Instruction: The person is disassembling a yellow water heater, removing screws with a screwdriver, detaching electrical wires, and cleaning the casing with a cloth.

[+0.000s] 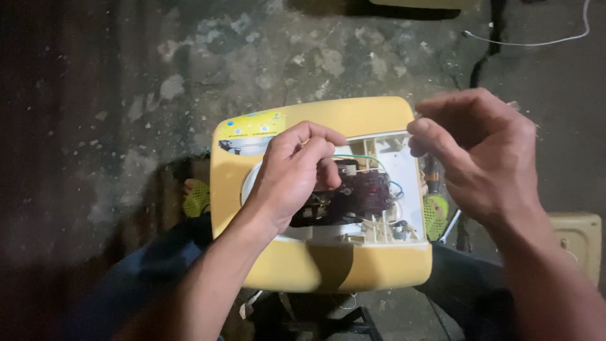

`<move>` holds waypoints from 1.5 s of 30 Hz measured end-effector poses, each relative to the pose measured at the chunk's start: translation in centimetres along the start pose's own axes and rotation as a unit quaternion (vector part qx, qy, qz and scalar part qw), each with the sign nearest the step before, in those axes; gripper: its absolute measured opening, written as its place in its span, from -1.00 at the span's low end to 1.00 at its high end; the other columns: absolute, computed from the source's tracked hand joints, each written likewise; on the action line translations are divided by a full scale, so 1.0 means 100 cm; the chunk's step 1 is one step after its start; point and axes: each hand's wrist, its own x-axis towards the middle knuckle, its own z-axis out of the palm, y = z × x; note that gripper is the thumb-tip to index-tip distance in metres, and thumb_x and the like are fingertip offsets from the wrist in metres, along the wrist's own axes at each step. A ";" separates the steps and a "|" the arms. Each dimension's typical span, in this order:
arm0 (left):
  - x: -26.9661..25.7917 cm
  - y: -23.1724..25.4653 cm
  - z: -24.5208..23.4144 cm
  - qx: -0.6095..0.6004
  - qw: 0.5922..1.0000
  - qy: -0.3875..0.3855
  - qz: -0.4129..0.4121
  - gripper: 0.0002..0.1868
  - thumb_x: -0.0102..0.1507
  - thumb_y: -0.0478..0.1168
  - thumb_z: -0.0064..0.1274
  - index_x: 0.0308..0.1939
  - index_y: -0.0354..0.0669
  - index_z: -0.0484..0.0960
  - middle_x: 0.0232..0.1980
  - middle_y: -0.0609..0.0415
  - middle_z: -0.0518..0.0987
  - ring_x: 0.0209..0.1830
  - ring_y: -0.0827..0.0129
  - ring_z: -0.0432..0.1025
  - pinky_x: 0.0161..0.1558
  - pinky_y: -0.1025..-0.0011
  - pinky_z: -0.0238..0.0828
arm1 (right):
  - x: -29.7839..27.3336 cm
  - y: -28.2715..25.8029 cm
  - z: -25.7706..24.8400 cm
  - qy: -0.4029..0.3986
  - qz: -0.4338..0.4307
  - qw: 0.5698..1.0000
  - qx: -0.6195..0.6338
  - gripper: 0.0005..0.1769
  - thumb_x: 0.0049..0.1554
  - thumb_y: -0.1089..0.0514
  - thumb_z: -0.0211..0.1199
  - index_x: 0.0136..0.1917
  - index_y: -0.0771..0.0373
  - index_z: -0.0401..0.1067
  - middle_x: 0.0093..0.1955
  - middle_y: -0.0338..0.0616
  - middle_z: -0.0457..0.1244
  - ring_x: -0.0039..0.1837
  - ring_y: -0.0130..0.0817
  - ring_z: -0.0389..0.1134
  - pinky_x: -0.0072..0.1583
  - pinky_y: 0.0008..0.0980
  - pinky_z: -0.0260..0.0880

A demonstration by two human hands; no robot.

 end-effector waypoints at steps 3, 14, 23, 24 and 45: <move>-0.004 0.012 0.000 0.044 0.998 0.030 -0.024 -0.61 0.20 -0.39 -0.22 0.05 -0.37 0.59 -0.42 -0.05 0.61 -0.58 0.50 0.23 -0.50 0.57 0.18 | 0.001 -0.001 0.004 -0.002 0.016 0.999 -0.040 -0.84 0.23 0.38 0.33 0.06 0.47 0.42 -0.12 0.06 0.36 -0.19 -0.23 0.43 -0.12 -0.34 0.55; 0.006 -0.027 -0.031 0.200 0.980 0.004 -0.008 -0.81 0.21 -0.38 -0.04 -0.16 -0.31 0.65 -0.37 0.00 0.63 -0.48 0.41 0.46 -0.42 0.50 0.36 | -0.010 0.008 0.053 -0.021 0.009 1.000 -0.007 -0.81 0.09 0.28 0.41 -0.05 0.31 0.45 -0.29 -0.16 0.32 -0.33 -0.43 0.32 -0.30 -0.47 0.39; 0.013 -0.047 -0.051 0.199 0.979 0.013 -0.031 -0.78 0.31 -0.42 -0.09 -0.14 -0.41 0.69 -0.30 -0.06 0.63 -0.38 0.35 0.41 -0.34 0.46 0.30 | -0.043 -0.017 0.065 -0.094 0.100 0.979 0.153 -0.88 0.02 0.20 0.31 -0.15 0.27 0.52 -0.33 -0.26 0.38 -0.31 -0.49 0.33 -0.22 -0.48 0.40; 0.013 -0.051 -0.055 0.146 0.987 0.022 -0.065 -0.75 0.37 -0.40 -0.14 -0.11 -0.41 0.69 -0.34 -0.05 0.55 -0.43 0.34 0.31 -0.39 0.42 0.20 | -0.042 -0.016 0.061 -0.079 0.094 0.975 0.184 -0.87 0.05 0.21 0.27 -0.14 0.31 0.52 -0.30 -0.20 0.42 -0.29 -0.48 0.38 -0.21 -0.48 0.45; 0.008 -0.042 -0.020 -0.053 0.994 -0.014 -0.091 -0.67 0.47 -0.12 -0.11 0.15 -0.28 0.58 -0.40 0.09 0.43 -0.50 0.45 0.20 -0.43 0.44 0.10 | -0.029 -0.005 0.017 0.007 0.052 0.990 0.131 -0.91 0.13 0.18 0.25 -0.11 0.23 0.47 -0.17 -0.14 0.22 -0.11 -0.29 0.28 -0.06 -0.32 0.35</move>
